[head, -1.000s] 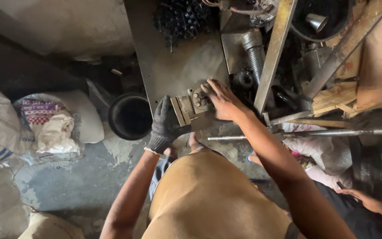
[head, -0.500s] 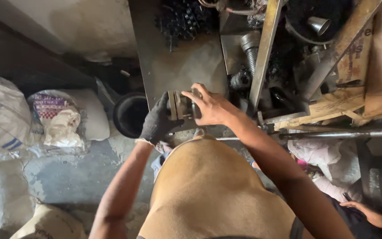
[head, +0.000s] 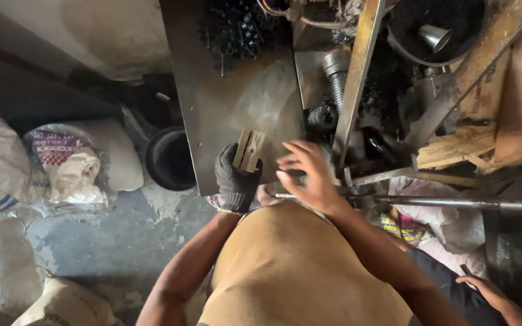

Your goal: The person operates a manual press machine by placing small metal pieces into a mold, pulling a lever to activate the press, and removing the formed parts. The person repeats this cycle multiple times, handling the metal pieces and the lever throughout.

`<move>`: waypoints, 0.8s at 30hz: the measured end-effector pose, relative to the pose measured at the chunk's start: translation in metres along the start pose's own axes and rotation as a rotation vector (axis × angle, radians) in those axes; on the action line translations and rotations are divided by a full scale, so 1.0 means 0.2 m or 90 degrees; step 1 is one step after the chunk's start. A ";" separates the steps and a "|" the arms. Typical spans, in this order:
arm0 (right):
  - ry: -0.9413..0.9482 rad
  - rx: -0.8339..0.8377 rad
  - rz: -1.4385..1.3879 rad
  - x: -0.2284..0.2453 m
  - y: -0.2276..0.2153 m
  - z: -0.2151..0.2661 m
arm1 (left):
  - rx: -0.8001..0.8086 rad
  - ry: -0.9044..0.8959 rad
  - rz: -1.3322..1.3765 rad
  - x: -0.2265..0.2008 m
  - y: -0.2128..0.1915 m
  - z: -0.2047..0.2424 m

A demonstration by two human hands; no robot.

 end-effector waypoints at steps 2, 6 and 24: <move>-0.178 -0.143 0.209 0.06 -0.20 0.10 | 0.058 -0.032 -0.013 0.02 0.06 -0.09; -0.088 -0.323 0.239 -0.03 -0.54 0.18 | 0.115 -0.061 0.029 0.01 0.27 -0.35; 0.112 -0.405 0.294 -0.14 -0.64 0.09 | 0.426 0.085 -0.121 0.04 1.07 -1.15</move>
Point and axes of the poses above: each hand's wrist, its own z-axis away from the middle knuckle, its own y-axis out of the palm, x = y × z, the point moved 2 cm from there along -z, towards the middle knuckle, and after that the axes turned 9 degrees about y, right-handed, at the moved point
